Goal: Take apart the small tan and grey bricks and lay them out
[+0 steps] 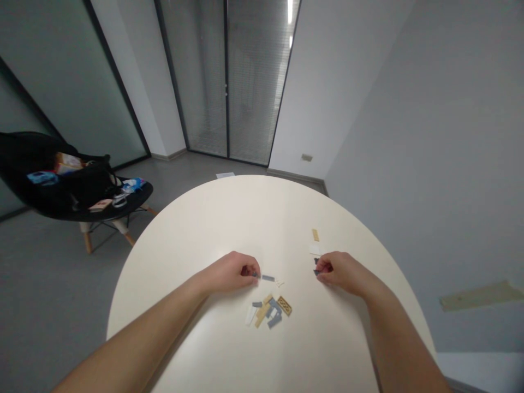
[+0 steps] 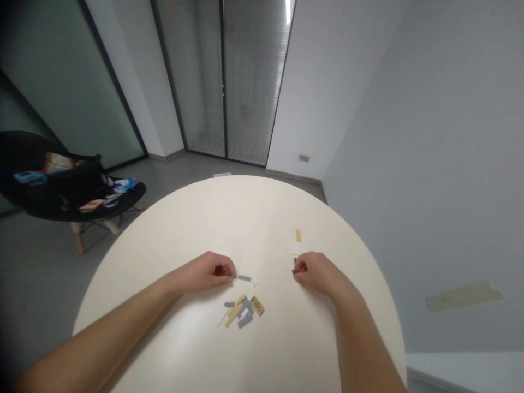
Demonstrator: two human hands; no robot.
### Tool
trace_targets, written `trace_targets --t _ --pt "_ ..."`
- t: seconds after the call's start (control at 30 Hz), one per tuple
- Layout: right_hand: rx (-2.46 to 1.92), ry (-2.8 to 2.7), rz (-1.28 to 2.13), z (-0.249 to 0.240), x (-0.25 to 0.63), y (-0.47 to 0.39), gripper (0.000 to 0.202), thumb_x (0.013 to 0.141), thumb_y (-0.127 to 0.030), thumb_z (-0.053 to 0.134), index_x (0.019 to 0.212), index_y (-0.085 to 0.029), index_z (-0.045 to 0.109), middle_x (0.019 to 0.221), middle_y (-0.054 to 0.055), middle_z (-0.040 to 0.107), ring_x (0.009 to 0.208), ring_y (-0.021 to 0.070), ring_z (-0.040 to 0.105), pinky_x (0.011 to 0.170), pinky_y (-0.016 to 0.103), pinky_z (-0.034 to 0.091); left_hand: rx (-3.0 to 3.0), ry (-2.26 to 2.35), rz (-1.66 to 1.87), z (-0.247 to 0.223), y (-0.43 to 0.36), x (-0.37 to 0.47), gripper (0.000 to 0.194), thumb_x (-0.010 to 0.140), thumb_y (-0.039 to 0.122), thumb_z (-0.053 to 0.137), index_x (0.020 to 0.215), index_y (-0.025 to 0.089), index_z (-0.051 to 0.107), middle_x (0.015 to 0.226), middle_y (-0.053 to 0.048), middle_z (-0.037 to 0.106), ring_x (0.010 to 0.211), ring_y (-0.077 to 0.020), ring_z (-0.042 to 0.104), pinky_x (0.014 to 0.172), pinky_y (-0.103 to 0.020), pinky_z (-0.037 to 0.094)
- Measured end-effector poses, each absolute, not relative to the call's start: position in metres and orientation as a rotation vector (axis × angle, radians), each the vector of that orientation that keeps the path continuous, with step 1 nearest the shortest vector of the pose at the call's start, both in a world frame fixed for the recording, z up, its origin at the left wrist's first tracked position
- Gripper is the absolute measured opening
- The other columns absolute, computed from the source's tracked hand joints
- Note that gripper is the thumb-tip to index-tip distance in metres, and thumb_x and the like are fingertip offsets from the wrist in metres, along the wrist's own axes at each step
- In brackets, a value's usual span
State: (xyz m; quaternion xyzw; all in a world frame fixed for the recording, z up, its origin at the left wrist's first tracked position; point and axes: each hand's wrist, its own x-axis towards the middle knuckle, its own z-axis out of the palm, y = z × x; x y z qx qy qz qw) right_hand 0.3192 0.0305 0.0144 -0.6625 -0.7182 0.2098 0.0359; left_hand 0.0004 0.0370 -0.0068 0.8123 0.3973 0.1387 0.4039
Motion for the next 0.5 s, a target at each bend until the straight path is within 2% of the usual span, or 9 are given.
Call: trace_targets --t 0.27,0.5 --pt "-2.047 -2.255 0.532 0.022 0.309 0.030 0.007 0.066 -0.024 0.063 0.066 -0.020 0.070 0.063 0.001 0.067 0.059 0.0146 0.058 0.056 0.024 0.038 2.067 0.997 0.346 -0.006 0.037 0.001 0.019 0.077 0.029 0.059 0.088 0.016 0.069 0.068 0.000 0.062 0.061 -0.0106 0.050 0.055 -0.020 0.034" --pt "-1.961 -2.307 0.520 0.021 0.305 0.030 0.015 0.066 -0.015 0.058 0.064 -0.021 0.072 0.067 0.002 0.070 0.064 0.0169 0.061 0.061 0.027 0.041 2.064 0.992 0.347 -0.005 0.037 0.000 0.020 0.078 0.030 0.059 0.089 0.017 0.069 0.069 0.000 0.063 0.062 -0.0111 0.051 0.056 -0.021 0.035"
